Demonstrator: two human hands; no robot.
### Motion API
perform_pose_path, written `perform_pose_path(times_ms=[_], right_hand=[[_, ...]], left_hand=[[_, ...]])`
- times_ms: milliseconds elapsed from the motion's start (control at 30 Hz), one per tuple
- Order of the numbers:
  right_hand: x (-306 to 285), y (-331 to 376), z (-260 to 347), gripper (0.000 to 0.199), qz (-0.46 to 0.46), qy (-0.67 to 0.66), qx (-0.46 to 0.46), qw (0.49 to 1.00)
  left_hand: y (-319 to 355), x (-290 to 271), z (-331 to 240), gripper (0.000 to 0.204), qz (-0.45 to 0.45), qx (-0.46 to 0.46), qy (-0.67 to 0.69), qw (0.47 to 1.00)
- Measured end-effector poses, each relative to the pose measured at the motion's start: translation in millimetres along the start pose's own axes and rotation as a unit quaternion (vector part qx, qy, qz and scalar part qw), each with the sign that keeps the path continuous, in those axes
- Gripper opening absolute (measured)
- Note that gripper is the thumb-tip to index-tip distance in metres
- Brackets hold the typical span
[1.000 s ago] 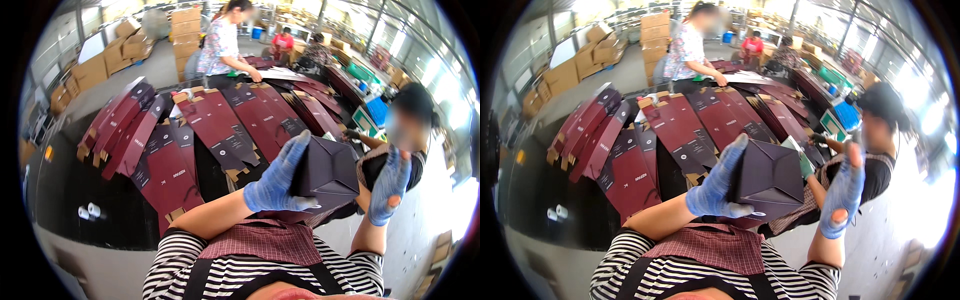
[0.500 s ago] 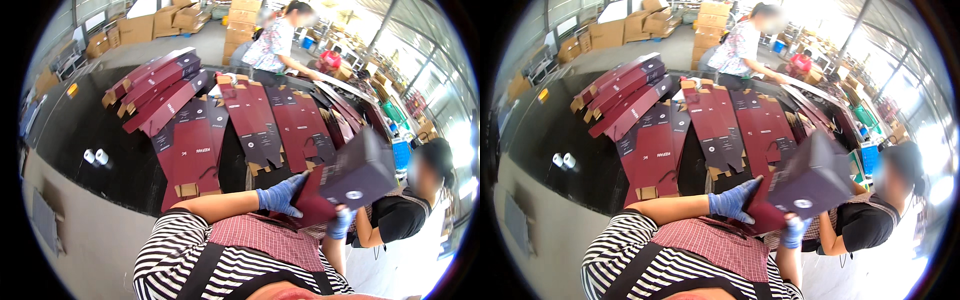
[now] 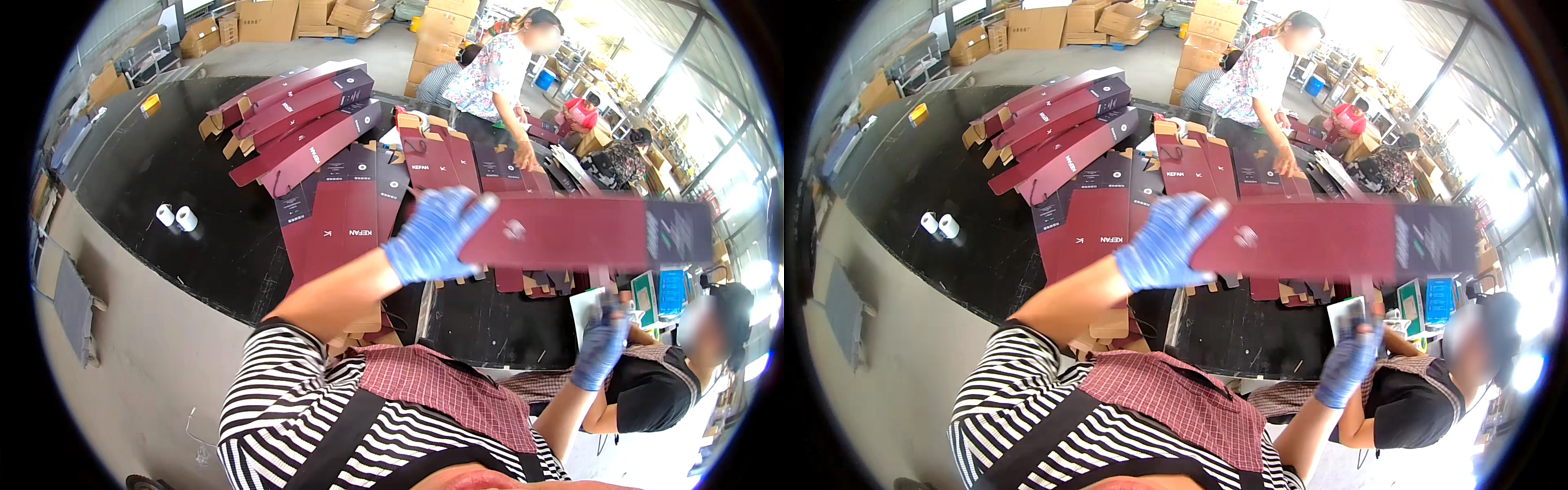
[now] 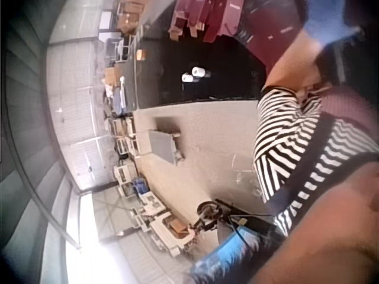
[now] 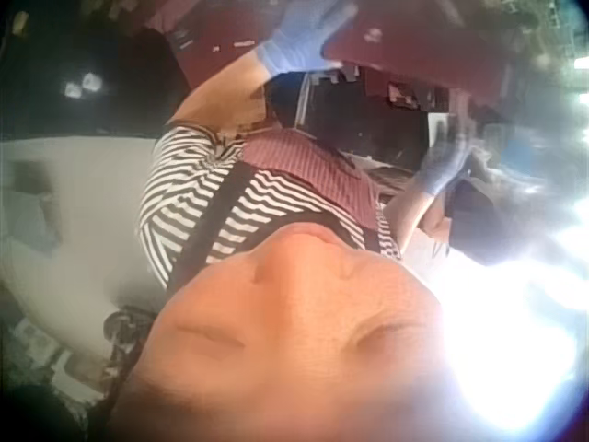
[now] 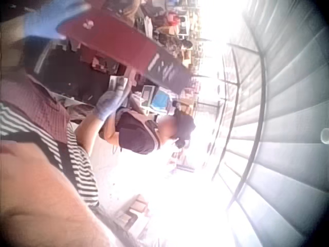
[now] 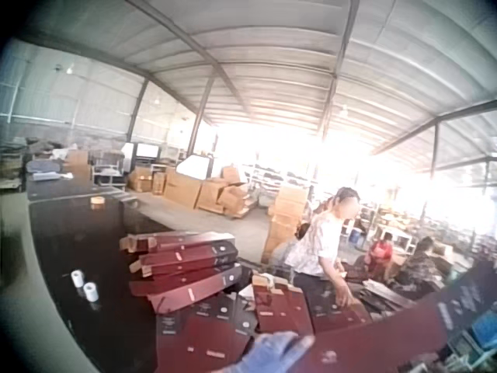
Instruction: The person assembles multiple wine-style cardboard boxes by hand at a large workstation, folding the bottom flaps together for each one and setting them aside.
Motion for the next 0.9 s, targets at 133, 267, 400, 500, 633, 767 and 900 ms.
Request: perform_pose_path(times_ms=[133,267,400,500,633,767,900], right_hand=[[3.5,56.3,-96.8,0.042,0.06,0.129,0.227,0.963],[-33.5,112.6,-192.5,0.036,0.113,0.225,0.389,0.886],[-60.3,143.6,-245.5,0.045,0.2,0.424,0.331,0.819],[-62.8,157.5,-255.8,0.057,0.203,0.48,0.329,0.788],[-80.1,181.1,-267.7,0.079,0.255,0.632,0.252,0.687],[-94.8,213.2,-279.3,0.096,0.277,0.684,0.317,0.596],[-86.8,220.8,-284.4,0.106,0.278,0.711,0.346,0.546]], left_hand=[[17.6,-43.7,121.7,0.115,0.015,-0.157,-0.152,0.976],[48.0,-74.1,248.3,0.118,0.108,-0.325,-0.299,0.891],[67.1,-76.7,355.0,0.117,0.179,-0.402,-0.362,0.821],[75.2,-76.2,413.8,0.112,0.194,-0.431,-0.397,0.787],[86.2,-64.4,479.3,0.113,0.188,-0.487,-0.369,0.769],[86.2,-45.4,518.6,0.113,0.188,-0.497,-0.384,0.755],[67.2,-55.2,564.9,0.108,0.166,-0.53,-0.403,0.727]])
Point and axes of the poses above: each hand's wrist, its own y-axis away from the middle knuckle, its own x-axis out of the palm, z = x × y, the point moved 6 cm from there along -y, towards the middle knuckle, and after that the axes turned 4 degrees about -x, right-handed, at the moved point
